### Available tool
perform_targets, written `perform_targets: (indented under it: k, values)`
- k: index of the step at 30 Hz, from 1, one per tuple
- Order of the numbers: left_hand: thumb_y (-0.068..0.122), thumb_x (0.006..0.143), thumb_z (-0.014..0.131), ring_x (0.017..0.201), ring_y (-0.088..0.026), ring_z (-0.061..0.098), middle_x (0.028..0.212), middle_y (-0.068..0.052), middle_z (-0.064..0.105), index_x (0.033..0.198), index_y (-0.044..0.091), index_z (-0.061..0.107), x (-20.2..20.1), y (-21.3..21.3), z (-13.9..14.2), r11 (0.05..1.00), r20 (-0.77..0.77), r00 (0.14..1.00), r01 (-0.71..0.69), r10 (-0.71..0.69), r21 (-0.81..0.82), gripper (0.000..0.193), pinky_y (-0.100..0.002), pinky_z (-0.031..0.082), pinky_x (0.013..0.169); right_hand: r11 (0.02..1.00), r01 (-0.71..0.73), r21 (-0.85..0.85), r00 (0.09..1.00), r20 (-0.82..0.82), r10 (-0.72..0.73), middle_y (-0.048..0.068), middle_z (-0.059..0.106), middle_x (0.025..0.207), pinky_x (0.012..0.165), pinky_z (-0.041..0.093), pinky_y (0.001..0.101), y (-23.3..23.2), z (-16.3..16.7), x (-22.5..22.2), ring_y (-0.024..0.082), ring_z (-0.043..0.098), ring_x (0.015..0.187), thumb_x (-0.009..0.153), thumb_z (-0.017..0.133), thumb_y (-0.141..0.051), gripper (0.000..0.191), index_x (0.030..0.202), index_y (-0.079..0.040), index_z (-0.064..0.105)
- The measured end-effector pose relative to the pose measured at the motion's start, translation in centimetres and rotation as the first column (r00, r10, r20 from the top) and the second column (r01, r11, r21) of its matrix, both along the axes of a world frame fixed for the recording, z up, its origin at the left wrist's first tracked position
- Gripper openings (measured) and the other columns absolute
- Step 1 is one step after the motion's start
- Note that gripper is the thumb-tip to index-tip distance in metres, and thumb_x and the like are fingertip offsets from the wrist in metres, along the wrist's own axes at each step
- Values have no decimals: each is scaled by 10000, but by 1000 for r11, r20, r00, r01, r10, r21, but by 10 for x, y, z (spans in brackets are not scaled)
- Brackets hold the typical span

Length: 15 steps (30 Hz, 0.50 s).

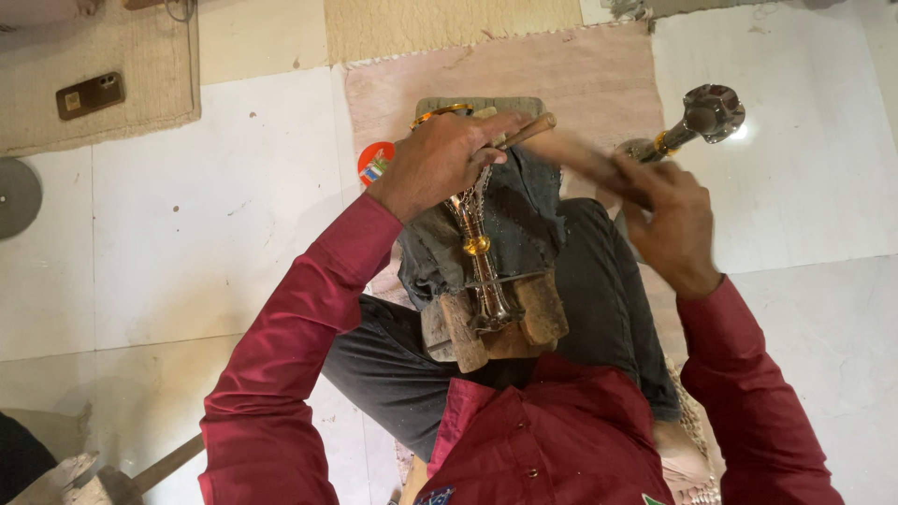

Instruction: The person sits on the floor with a brass ornamental object wedged in a cloth-covered wooden support and hammers a decorative pattern into it, holding a small punch against the metal and striking it with a wooden mallet, repositioning the punch and rotating the piece between strikes.

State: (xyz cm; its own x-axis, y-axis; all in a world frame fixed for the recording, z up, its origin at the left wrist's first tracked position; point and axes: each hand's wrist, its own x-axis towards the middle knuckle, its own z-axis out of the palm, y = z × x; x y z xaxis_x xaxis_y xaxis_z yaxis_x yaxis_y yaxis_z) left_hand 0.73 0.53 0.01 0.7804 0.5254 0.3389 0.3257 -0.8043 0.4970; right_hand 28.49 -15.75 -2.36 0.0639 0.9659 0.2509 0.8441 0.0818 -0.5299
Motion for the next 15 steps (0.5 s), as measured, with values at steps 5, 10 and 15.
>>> perform_targets:
  k: [5, 10, 15]
  values:
    - [203, 958, 722, 714, -281, 734, 865, -148, 739, 1415, 182, 586, 3, -1, 3, 990, -82, 996, -40, 29, -133, 477, -450, 557, 681, 1000, -23, 19, 798, -602, 30, 107, 630, 1280, 962, 579, 299, -2, 9, 8, 181, 667, 1165, 976, 674, 40, 632, 1556, -136, 495]
    - [155, 950, 725, 715, -305, 717, 838, -150, 734, 1396, 143, 586, 3, 0, 8, 994, -52, 999, -4, -1, -110, 468, -474, 526, 646, 993, -16, 115, 909, -412, 63, 98, 592, 1262, 944, 586, 314, -5, 9, 8, 193, 653, 1136, 993, 682, 99, 647, 1585, -80, 491]
    - [131, 948, 735, 702, -321, 709, 775, -166, 711, 1382, 132, 595, 5, 1, 11, 989, -65, 998, -4, -6, -151, 455, -488, 516, 655, 994, 28, 109, 945, -328, 9, 103, 585, 1238, 929, 578, 321, -9, 0, 5, 206, 659, 1122, 984, 691, 90, 638, 1571, -85, 512]
